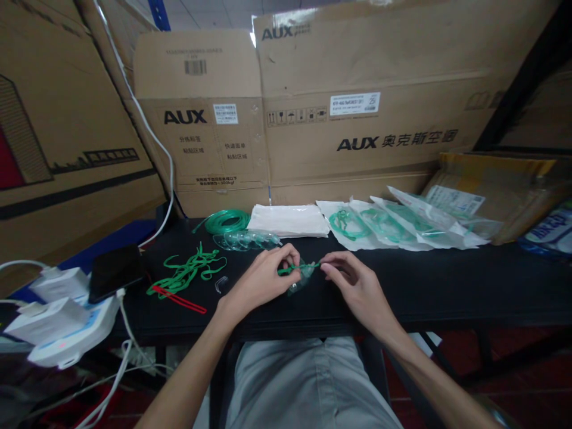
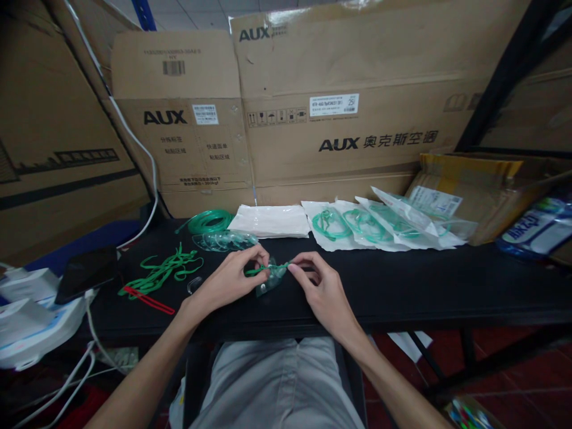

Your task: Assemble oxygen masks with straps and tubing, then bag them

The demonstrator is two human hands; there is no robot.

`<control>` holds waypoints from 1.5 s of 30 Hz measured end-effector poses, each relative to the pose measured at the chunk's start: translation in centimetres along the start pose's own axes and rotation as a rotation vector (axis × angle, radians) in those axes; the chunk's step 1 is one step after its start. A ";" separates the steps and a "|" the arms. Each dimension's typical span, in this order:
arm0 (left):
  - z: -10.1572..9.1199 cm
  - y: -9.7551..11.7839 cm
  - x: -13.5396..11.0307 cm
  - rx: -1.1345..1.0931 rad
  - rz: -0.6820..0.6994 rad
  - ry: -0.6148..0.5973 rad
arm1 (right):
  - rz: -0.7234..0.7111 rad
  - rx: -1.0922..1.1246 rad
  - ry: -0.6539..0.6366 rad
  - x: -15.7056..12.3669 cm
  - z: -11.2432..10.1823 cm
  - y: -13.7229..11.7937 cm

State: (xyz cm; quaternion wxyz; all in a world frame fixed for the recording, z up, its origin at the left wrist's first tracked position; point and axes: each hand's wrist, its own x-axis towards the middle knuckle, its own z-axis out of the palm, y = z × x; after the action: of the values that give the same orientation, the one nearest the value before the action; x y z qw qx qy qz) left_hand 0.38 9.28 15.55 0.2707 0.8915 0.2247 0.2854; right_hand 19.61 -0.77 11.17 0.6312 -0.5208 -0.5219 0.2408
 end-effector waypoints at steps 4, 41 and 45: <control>0.5 0.3 0.2 -0.142 -0.021 0.070 | 0.040 0.048 -0.009 0.0 0.2 0.2; -10.3 -6.3 10.6 0.525 -0.668 0.249 | 0.008 -0.070 -0.096 0.3 -0.1 0.4; -10.1 -9.8 11.1 0.628 -0.836 0.128 | 0.008 -0.070 -0.156 0.1 -0.1 -0.1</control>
State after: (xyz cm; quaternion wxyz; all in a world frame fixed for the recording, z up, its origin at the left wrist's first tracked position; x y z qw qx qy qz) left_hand -0.23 26.36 20.81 0.0669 0.7447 0.6520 0.1257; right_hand 19.68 -0.73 11.36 0.5690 -0.5242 -0.5756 0.2647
